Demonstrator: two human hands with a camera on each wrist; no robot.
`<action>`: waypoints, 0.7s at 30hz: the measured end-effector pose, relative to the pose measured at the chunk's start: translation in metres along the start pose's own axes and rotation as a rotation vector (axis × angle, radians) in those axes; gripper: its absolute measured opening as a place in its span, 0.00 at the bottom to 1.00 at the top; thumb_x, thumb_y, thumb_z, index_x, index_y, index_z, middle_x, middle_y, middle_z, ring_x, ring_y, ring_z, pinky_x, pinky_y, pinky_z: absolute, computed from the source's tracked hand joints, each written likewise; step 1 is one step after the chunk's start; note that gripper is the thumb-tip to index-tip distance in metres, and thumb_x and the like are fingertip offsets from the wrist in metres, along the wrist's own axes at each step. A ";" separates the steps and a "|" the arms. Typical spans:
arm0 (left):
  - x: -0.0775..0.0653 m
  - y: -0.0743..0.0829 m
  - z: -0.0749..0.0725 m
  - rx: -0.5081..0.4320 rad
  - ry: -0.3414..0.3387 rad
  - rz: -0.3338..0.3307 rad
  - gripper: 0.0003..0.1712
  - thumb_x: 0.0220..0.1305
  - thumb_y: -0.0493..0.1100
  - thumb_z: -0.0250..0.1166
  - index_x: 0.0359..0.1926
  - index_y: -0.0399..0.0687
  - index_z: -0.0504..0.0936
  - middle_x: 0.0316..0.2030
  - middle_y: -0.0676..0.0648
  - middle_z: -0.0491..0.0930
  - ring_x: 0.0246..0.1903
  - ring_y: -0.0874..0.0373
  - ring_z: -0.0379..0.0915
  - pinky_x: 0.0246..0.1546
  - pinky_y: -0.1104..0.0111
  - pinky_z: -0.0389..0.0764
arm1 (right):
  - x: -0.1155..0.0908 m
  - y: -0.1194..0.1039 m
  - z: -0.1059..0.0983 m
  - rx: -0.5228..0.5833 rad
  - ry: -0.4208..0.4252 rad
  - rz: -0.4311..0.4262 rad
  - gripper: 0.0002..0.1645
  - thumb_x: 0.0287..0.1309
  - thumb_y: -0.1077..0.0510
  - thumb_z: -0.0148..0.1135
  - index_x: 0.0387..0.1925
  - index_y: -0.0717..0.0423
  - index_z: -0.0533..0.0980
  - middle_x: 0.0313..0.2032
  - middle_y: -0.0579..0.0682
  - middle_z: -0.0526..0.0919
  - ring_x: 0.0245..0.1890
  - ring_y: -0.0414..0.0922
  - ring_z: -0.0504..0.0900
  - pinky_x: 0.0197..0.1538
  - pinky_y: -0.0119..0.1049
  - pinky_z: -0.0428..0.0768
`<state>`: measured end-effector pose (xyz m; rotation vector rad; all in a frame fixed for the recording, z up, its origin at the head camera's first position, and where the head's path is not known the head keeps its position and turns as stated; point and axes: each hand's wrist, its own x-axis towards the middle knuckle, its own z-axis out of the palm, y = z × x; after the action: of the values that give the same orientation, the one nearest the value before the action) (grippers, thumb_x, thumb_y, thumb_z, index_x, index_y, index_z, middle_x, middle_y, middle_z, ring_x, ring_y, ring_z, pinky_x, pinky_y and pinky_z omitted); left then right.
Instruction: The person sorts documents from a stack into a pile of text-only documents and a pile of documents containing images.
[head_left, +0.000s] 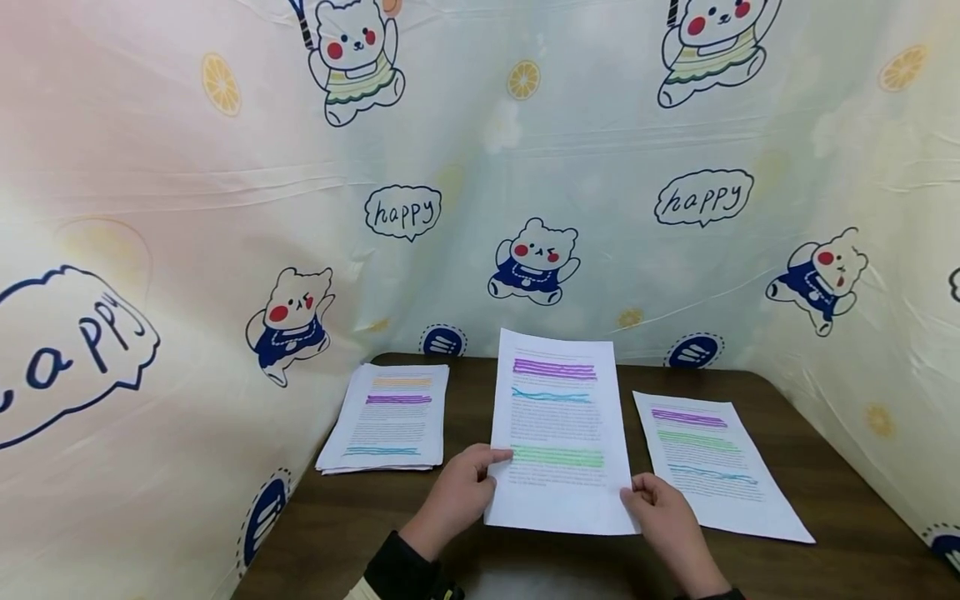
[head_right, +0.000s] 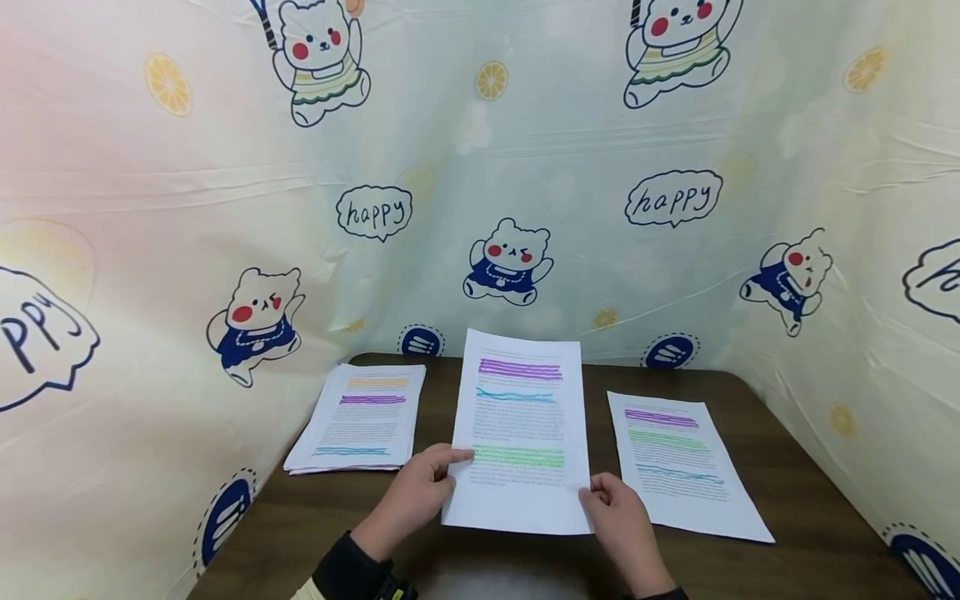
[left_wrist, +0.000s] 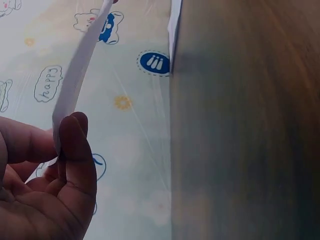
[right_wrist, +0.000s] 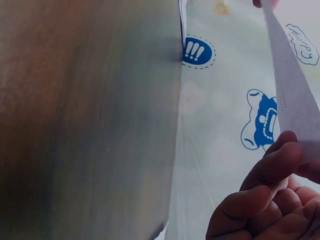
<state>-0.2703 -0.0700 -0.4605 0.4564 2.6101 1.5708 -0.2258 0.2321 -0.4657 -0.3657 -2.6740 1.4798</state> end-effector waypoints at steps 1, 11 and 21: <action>0.000 0.000 0.000 0.004 -0.001 0.001 0.28 0.69 0.26 0.57 0.65 0.49 0.85 0.66 0.45 0.79 0.50 0.51 0.74 0.40 0.66 0.77 | 0.000 0.000 0.000 0.000 -0.001 0.001 0.14 0.73 0.56 0.61 0.47 0.65 0.79 0.28 0.49 0.77 0.32 0.46 0.72 0.33 0.36 0.69; -0.004 -0.002 -0.004 -0.091 -0.089 -0.021 0.24 0.79 0.35 0.54 0.70 0.55 0.79 0.64 0.45 0.80 0.48 0.53 0.83 0.43 0.60 0.84 | 0.013 0.010 -0.039 -0.041 0.095 -0.039 0.22 0.77 0.53 0.56 0.59 0.68 0.79 0.45 0.59 0.86 0.36 0.44 0.77 0.36 0.36 0.75; -0.008 -0.015 -0.028 -0.071 0.043 -0.051 0.27 0.80 0.37 0.50 0.76 0.53 0.67 0.61 0.44 0.80 0.49 0.53 0.84 0.46 0.55 0.86 | 0.060 0.055 -0.147 -0.129 0.067 0.056 0.34 0.79 0.49 0.48 0.67 0.78 0.67 0.50 0.72 0.81 0.35 0.46 0.83 0.35 0.40 0.80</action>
<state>-0.2720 -0.1025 -0.4610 0.3526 2.5644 1.6691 -0.2499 0.3955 -0.4367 -0.4932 -2.7352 1.2870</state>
